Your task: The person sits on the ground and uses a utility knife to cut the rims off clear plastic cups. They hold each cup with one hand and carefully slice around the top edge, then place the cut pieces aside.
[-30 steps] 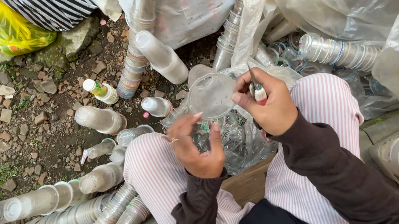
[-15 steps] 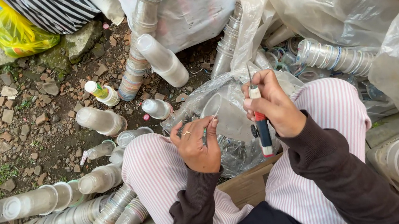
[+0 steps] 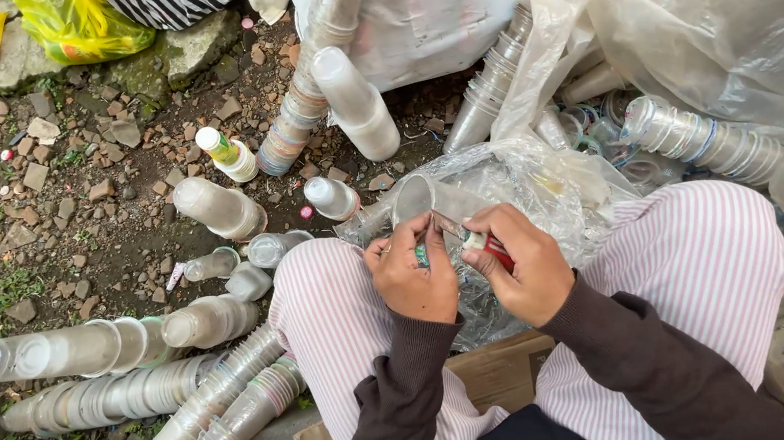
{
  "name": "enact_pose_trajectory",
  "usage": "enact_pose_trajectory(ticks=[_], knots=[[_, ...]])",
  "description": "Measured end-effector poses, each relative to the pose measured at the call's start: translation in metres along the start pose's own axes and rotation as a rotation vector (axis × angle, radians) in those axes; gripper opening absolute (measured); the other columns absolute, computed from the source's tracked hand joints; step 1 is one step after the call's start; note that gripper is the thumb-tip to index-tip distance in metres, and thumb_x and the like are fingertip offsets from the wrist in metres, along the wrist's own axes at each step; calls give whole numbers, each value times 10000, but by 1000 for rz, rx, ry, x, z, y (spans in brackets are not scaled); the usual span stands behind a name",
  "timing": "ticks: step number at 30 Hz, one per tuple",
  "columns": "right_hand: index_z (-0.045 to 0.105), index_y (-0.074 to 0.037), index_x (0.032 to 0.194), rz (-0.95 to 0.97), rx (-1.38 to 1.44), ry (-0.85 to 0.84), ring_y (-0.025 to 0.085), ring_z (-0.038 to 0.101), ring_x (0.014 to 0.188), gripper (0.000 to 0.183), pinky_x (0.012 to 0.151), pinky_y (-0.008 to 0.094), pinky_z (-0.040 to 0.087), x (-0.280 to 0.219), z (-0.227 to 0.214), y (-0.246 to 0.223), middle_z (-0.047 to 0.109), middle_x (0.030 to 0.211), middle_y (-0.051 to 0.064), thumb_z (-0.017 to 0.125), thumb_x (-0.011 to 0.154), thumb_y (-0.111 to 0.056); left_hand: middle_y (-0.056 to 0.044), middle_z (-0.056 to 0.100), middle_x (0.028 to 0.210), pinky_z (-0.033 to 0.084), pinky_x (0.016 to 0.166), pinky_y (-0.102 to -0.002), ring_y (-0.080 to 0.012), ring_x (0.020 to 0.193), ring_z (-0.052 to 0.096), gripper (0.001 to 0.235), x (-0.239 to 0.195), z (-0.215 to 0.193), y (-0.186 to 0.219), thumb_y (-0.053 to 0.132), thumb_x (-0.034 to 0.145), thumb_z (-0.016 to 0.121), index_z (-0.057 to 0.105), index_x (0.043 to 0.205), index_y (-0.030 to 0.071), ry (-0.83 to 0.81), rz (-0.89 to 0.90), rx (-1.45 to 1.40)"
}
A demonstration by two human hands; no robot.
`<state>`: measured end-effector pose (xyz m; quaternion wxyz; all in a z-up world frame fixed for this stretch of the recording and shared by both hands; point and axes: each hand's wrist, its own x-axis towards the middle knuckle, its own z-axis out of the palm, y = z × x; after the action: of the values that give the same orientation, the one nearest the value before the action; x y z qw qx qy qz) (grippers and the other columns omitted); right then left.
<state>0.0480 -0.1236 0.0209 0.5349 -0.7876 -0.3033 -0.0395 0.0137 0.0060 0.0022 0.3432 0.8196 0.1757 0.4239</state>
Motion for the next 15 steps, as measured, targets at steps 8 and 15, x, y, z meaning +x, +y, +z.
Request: enact_pose_trajectory(ticks=[8,15], knots=[[683,-19,1060,2,-74,51,334,692,863,218,771,420,570,5,7,12,641,956,136,752,932,-180,23,685,606,435,978,-383,-207,584,674,153,-4,1,-10,215,957,687,673,810,174,-107,82,4],[700,-20,1097,134,84,54,306,702,856,230,742,386,552,16,-2,24,665,953,176,738,951,-193,38,731,669,419,948,-358,-179,630,694,106,-3,-6,8,201,894,754,686,813,192,-163,15,-41]])
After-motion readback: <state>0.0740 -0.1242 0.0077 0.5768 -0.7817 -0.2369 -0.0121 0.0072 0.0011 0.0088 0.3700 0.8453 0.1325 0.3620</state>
